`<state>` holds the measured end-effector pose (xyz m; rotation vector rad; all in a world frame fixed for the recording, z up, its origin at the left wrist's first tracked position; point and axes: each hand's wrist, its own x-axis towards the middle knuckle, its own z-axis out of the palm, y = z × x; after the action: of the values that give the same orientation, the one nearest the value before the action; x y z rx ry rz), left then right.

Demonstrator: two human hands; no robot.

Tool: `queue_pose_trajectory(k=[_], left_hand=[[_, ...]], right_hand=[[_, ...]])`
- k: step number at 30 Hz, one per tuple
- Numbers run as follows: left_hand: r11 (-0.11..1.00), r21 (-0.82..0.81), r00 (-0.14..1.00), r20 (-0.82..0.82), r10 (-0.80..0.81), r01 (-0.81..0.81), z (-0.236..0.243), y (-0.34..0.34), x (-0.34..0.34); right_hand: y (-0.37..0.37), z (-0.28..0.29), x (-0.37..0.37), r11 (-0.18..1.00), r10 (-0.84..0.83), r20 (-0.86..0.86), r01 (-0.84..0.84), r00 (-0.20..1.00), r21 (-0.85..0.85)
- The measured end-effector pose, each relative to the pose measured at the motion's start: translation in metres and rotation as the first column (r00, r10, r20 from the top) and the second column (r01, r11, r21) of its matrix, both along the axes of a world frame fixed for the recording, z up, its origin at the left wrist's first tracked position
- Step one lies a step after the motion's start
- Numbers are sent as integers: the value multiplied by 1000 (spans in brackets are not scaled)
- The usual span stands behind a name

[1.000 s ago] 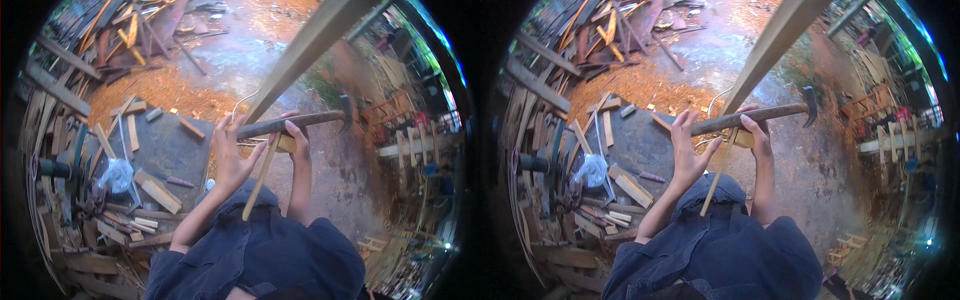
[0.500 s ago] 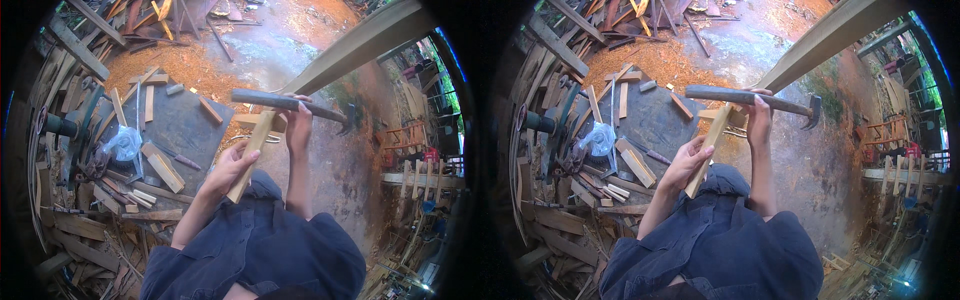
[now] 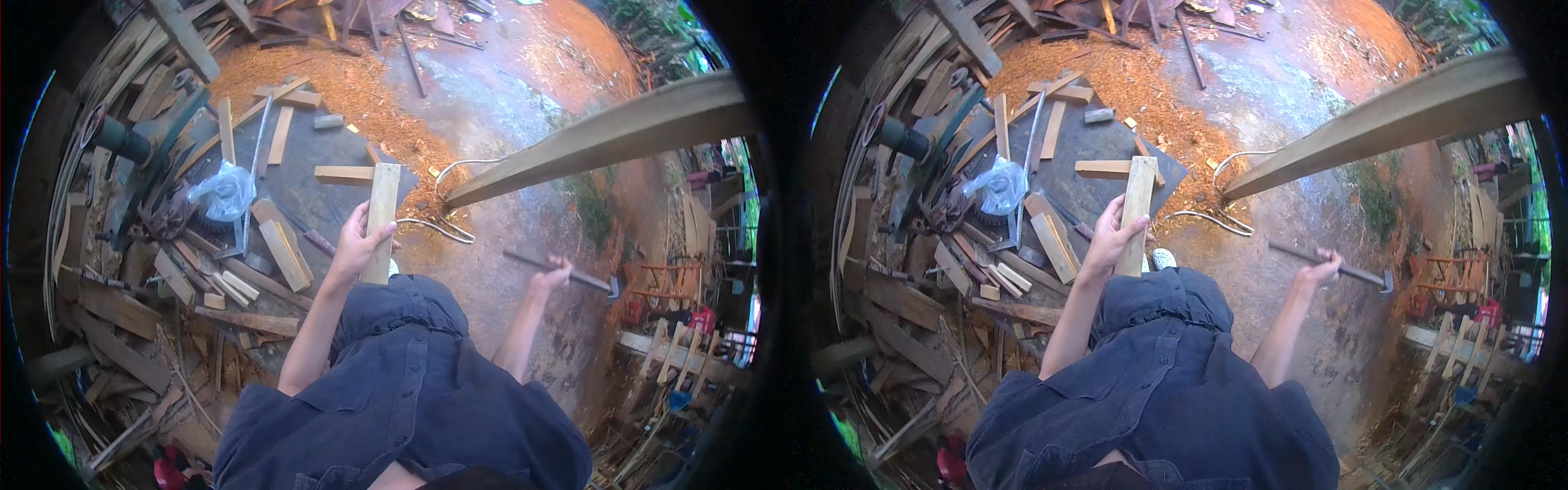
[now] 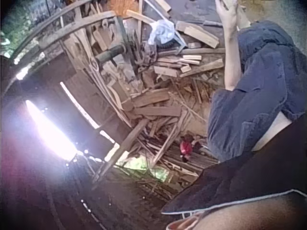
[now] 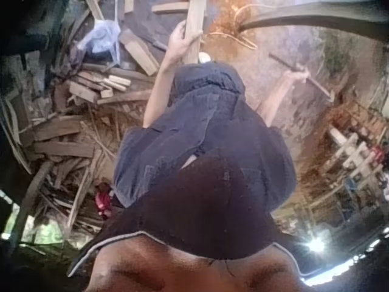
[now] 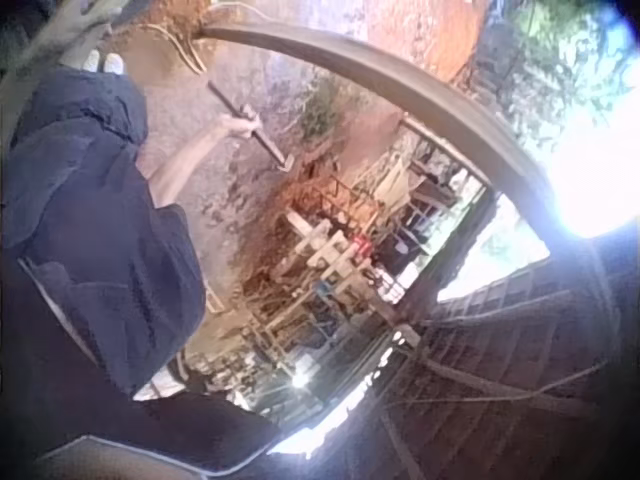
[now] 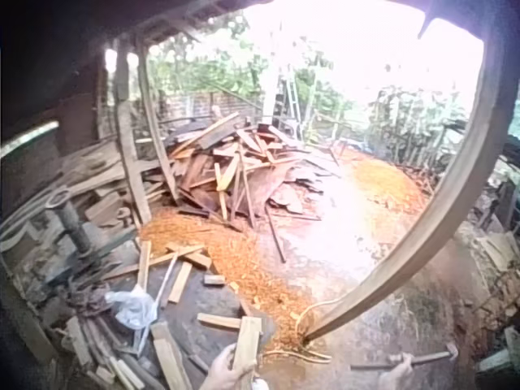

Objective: Hammering a nail into a wooden frame to join pieces together.

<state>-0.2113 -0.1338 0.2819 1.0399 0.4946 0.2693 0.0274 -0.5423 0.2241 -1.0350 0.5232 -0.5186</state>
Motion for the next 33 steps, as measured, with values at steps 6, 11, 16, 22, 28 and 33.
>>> queue_pose_trajectory(k=[6,11,16,22,28,33], left_hand=[[979,-203,1000,-8,30,-31,-89,41,-17],[993,-105,993,-112,31,-43,-164,60,-4],[985,-147,988,-142,67,-88,-197,67,-4],[983,-173,976,-217,24,-62,-235,58,0],[972,-223,974,-225,28,-80,-255,49,-3],[988,-152,951,-308,-13,-36,-256,41,9]], right_hand=[[-82,-76,-27,993,-118,-330,113,936,-33],[-198,-186,-26,897,46,-437,156,898,414],[-268,-223,-43,840,-273,-766,533,582,106],[-272,-235,-77,588,-519,-763,809,385,8],[-294,-215,-86,682,-529,-786,711,319,-170],[-297,-185,-86,719,-543,-800,633,256,-287]])
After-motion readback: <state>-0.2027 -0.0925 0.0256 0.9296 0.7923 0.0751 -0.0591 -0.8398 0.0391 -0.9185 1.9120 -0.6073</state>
